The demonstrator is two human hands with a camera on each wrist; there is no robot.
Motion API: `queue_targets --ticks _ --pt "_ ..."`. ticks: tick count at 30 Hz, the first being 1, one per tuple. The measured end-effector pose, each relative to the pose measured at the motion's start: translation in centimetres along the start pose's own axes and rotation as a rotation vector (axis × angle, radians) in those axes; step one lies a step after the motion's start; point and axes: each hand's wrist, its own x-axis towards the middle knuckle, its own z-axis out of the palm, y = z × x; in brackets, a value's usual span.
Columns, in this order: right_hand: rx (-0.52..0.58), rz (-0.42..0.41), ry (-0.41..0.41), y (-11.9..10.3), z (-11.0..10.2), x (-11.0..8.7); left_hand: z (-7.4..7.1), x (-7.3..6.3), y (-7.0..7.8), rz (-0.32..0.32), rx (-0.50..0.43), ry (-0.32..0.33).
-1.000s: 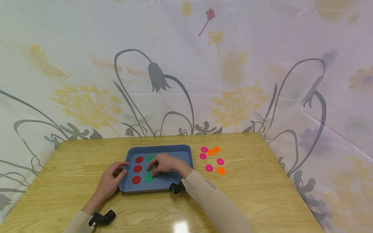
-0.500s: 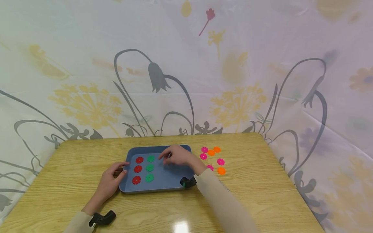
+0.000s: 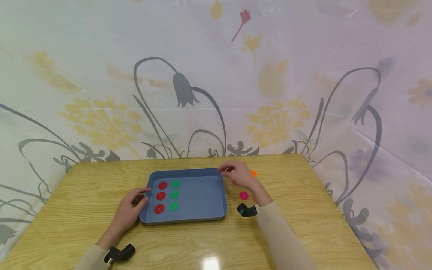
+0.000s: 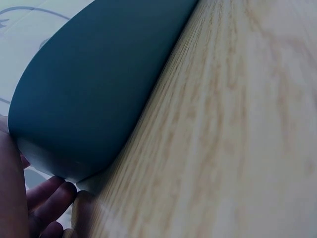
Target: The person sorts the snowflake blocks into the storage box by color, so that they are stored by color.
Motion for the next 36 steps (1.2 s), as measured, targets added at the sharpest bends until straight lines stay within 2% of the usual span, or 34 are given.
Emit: queue_targets --ticks 3,9,16,20,25,29,36 --pt "0.011 0.041 0.071 1.5 -1.1 -1.5 0.0 0.0 0.0 0.001 0.001 0.002" --pt "-0.003 0.117 0.154 4.4 -2.7 -4.4 0.1 0.0 0.0 -0.004 0.006 0.003" --pt "-0.042 0.216 0.208 7.1 -3.6 -7.0 0.1 0.1 -0.2 -0.007 0.007 0.002" --pt "-0.034 0.206 0.226 8.1 -3.9 -8.2 0.0 0.0 0.0 -0.006 0.009 0.002" --pt "0.053 0.164 0.184 8.6 -4.1 -9.4 0.1 -0.1 0.2 -0.005 0.010 0.000" --pt "0.093 0.153 0.107 8.4 -4.4 -10.1 0.1 0.0 0.1 -0.005 0.013 0.002" --pt "0.116 0.207 0.032 8.3 -4.8 -10.6 0.0 0.0 0.0 0.008 -0.001 -0.003"
